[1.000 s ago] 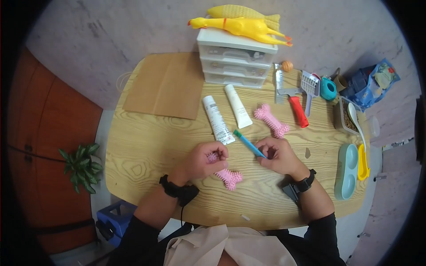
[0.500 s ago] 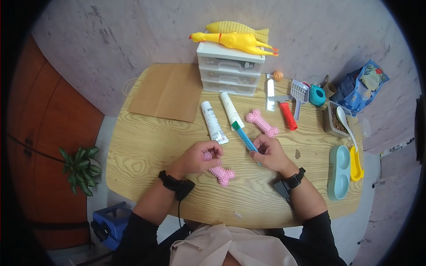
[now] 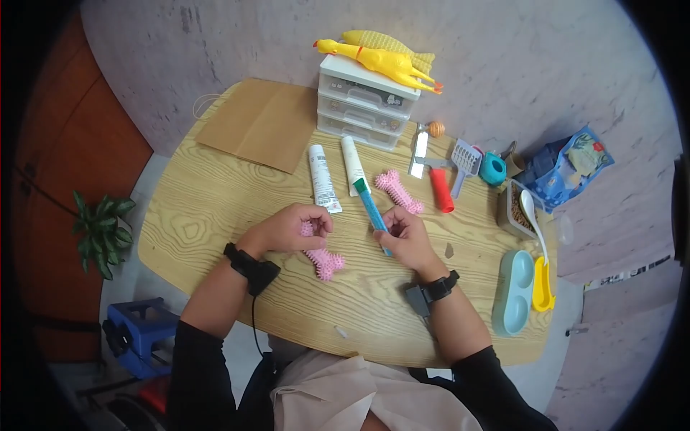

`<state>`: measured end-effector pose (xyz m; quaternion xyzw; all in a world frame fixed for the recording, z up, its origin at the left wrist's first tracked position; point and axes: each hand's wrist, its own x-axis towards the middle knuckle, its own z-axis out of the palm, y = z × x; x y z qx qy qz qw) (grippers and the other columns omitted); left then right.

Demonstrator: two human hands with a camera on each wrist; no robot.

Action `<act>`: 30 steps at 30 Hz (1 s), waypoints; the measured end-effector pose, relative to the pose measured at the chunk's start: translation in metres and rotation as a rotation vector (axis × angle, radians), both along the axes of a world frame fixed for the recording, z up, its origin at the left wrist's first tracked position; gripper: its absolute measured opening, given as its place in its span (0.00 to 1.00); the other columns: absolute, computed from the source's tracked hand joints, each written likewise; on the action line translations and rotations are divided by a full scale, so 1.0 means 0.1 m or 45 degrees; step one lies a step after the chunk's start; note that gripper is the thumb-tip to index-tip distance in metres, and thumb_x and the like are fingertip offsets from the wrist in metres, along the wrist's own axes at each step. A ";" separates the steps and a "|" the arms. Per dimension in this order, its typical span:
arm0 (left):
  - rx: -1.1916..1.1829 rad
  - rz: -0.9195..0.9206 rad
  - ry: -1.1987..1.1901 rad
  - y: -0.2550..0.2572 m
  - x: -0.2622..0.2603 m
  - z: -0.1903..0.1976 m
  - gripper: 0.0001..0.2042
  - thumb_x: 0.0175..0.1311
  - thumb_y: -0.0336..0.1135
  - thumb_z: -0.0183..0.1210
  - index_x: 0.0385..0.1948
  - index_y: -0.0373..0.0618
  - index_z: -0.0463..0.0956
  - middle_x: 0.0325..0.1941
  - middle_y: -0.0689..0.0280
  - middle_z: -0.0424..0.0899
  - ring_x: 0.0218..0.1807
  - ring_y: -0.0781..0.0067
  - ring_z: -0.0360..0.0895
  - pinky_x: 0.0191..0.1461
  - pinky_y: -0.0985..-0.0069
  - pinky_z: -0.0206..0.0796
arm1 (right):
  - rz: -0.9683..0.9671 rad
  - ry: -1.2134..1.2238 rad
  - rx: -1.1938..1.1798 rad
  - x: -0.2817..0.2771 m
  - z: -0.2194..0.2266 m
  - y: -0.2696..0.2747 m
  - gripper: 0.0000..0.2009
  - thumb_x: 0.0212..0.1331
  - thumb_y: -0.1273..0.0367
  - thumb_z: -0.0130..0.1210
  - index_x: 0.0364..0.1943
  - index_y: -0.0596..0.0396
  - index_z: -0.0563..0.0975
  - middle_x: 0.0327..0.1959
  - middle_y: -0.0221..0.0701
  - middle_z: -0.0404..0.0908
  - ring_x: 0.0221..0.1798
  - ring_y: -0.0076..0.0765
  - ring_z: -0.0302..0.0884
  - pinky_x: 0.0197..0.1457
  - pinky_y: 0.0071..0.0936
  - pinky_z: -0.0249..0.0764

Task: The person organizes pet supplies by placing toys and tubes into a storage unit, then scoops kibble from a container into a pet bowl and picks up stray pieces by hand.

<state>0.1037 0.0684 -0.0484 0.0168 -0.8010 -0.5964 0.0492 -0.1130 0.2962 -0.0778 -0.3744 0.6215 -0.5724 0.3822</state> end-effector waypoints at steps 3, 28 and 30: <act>-0.004 -0.017 -0.018 -0.04 -0.01 -0.06 0.11 0.60 0.27 0.72 0.42 0.41 0.81 0.38 0.69 0.84 0.43 0.79 0.81 0.51 0.76 0.75 | 0.013 -0.024 -0.027 -0.01 -0.02 0.00 0.08 0.61 0.78 0.67 0.38 0.56 0.78 0.30 0.19 0.78 0.29 0.11 0.72 0.31 0.16 0.69; -0.027 -0.067 -0.020 -0.01 -0.01 0.01 0.11 0.59 0.27 0.72 0.40 0.42 0.80 0.39 0.68 0.84 0.43 0.76 0.82 0.51 0.74 0.74 | 0.005 -0.020 -0.014 -0.02 0.04 0.01 0.09 0.61 0.78 0.68 0.36 0.54 0.77 0.28 0.18 0.76 0.27 0.10 0.70 0.29 0.16 0.67; -0.049 -0.075 -0.021 0.00 0.00 0.02 0.11 0.59 0.27 0.72 0.41 0.42 0.80 0.39 0.68 0.84 0.44 0.75 0.82 0.52 0.74 0.74 | 0.009 -0.023 -0.039 -0.01 0.03 0.01 0.09 0.60 0.77 0.69 0.36 0.54 0.78 0.27 0.18 0.76 0.28 0.10 0.70 0.29 0.16 0.67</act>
